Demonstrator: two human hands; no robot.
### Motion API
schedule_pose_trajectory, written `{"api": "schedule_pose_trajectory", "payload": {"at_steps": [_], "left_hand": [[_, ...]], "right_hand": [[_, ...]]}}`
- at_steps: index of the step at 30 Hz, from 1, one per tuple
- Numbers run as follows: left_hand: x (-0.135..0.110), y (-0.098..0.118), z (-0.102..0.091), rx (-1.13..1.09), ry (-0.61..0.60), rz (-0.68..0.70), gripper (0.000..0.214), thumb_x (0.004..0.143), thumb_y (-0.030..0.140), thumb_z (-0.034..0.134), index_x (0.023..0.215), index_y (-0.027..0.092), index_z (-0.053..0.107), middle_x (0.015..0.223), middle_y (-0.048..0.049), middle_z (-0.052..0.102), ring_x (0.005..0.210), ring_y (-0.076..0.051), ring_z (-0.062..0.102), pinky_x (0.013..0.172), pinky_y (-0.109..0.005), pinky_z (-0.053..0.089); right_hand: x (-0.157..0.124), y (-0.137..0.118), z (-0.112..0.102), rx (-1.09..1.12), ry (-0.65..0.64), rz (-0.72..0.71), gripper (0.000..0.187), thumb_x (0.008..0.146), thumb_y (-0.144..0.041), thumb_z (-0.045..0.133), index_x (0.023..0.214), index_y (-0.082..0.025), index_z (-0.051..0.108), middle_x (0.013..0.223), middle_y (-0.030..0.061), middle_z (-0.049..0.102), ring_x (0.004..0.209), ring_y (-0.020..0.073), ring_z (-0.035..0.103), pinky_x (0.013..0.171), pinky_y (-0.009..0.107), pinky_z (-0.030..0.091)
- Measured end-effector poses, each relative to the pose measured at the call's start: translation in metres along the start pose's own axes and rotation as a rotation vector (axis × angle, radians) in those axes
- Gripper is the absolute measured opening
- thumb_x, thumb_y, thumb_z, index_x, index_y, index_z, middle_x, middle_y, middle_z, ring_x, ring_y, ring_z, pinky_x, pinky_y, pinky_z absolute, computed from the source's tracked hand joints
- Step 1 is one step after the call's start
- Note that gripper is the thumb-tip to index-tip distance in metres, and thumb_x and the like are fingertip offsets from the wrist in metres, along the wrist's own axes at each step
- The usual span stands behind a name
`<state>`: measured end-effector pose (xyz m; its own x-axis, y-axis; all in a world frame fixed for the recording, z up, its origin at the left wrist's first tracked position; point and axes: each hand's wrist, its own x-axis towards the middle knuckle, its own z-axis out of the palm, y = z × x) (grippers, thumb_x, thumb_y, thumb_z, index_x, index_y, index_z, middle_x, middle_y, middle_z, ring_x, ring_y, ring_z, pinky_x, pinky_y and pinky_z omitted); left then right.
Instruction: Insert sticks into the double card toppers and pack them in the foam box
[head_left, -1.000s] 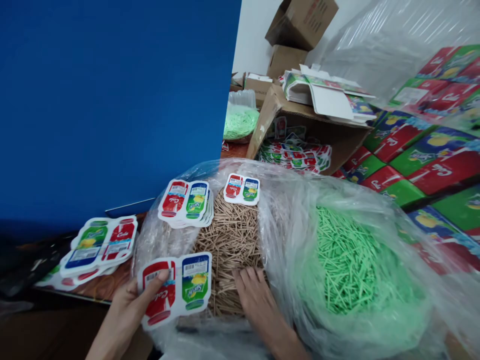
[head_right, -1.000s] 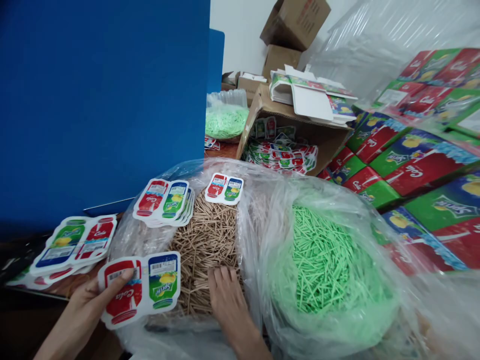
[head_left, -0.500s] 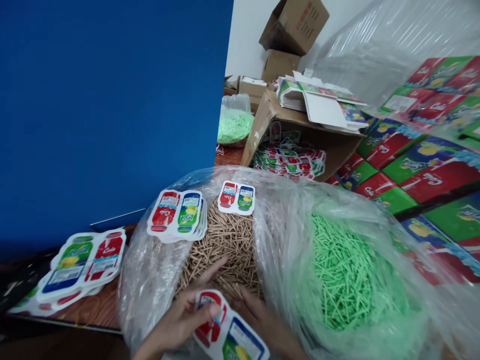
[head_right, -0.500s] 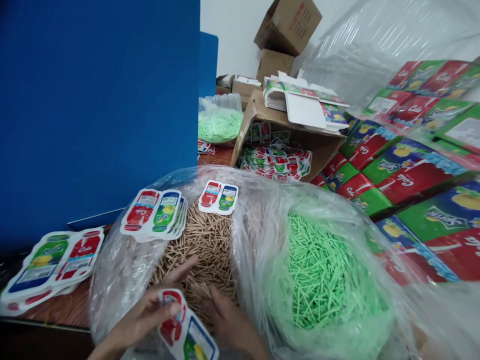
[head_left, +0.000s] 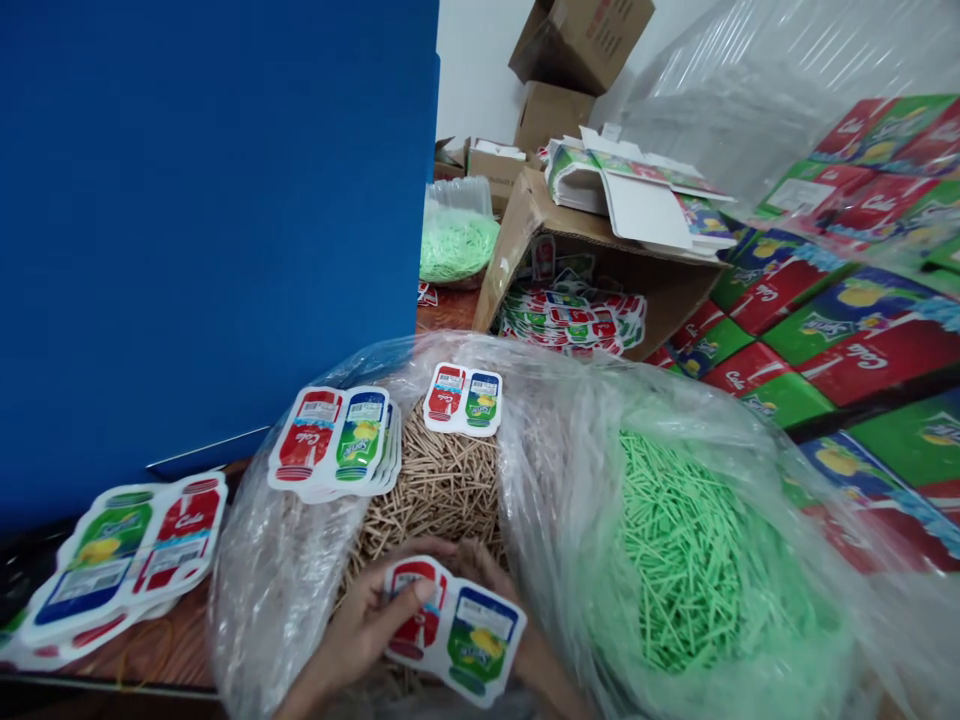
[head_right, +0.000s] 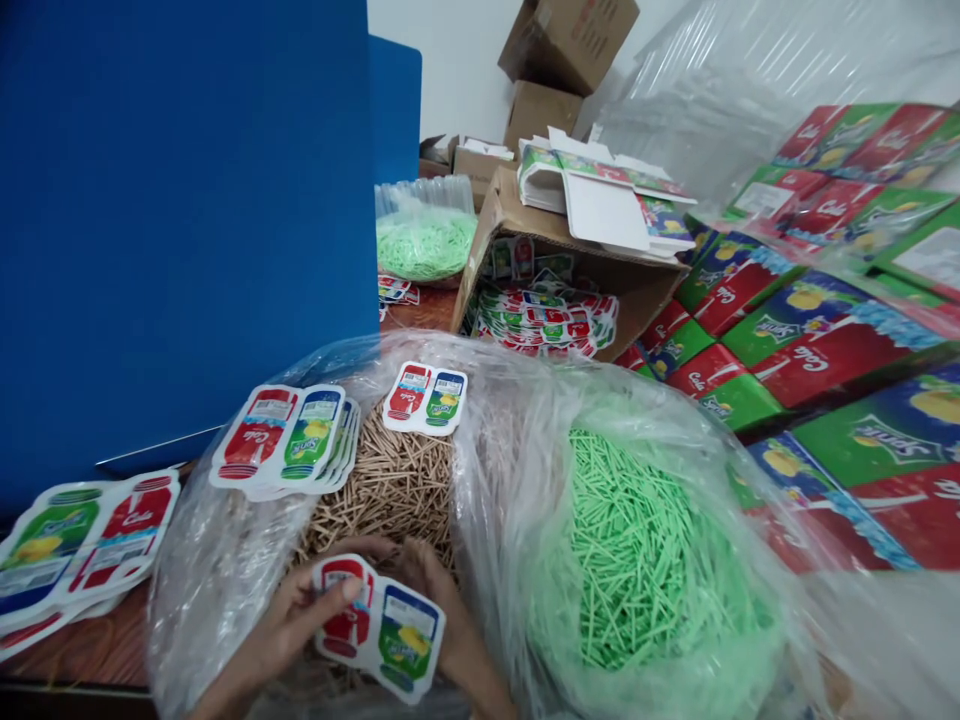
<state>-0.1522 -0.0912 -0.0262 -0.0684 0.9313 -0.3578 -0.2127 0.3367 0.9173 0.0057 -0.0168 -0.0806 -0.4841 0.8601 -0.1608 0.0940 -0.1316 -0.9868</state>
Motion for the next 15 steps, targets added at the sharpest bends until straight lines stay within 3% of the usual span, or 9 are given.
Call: {"api": "schedule_pose_trajectory", "payload": {"at_steps": [3,6,9,12,15], "left_hand": [[-0.008,-0.001,-0.013,-0.050,0.138,-0.111,0.039,0.066,0.053,0.070,0.069,0.015,0.066,0.059,-0.0026,0.067,0.053,-0.016,0.060,0.048,-0.022,0.047],[-0.012,-0.008,-0.016,-0.025,0.160,-0.189,0.037,0.064,0.051,0.071,0.065,0.016,0.060,0.054,-0.0002,0.063,0.048,-0.014,0.057,0.046,-0.021,0.043],[-0.010,-0.014,-0.008,0.149,-0.029,-0.227,0.034,0.071,0.050,0.064,0.068,0.017,0.059,0.050,0.0046,0.051,0.041,-0.010,0.045,0.041,-0.019,0.034],[-0.005,-0.017,0.005,0.396,-0.253,-0.105,0.026,0.076,0.038,0.060,0.063,0.017,0.059,0.053,0.0063,0.041,0.048,-0.009,0.036,0.044,-0.019,0.027],[0.001,-0.021,0.013,0.464,-0.319,0.014,0.025,0.079,0.033,0.057,0.061,0.016,0.061,0.057,0.0057,0.040,0.055,-0.011,0.034,0.050,-0.021,0.027]], "right_hand": [[0.005,-0.009,-0.004,0.285,0.020,0.131,0.026,0.085,-0.045,0.057,0.087,-0.019,0.059,0.072,0.0001,0.062,0.063,0.0144,0.060,0.060,0.029,0.050],[0.013,-0.018,-0.004,0.500,0.053,0.213,0.028,0.077,-0.046,0.064,0.082,-0.020,0.056,0.067,-0.0030,0.057,0.057,0.0125,0.057,0.059,0.028,0.048],[0.016,-0.025,0.000,0.621,0.042,0.257,0.033,0.067,-0.045,0.072,0.081,-0.020,0.055,0.067,-0.0042,0.055,0.058,0.0118,0.056,0.064,0.028,0.048],[0.014,-0.029,0.008,0.690,0.000,0.309,0.036,0.061,-0.042,0.076,0.081,-0.019,0.057,0.065,-0.0044,0.054,0.057,0.0117,0.055,0.064,0.030,0.048],[0.009,-0.030,0.017,0.765,-0.017,0.342,0.039,0.058,-0.037,0.079,0.087,-0.019,0.059,0.064,-0.0050,0.055,0.056,0.0117,0.056,0.065,0.029,0.047]]}}
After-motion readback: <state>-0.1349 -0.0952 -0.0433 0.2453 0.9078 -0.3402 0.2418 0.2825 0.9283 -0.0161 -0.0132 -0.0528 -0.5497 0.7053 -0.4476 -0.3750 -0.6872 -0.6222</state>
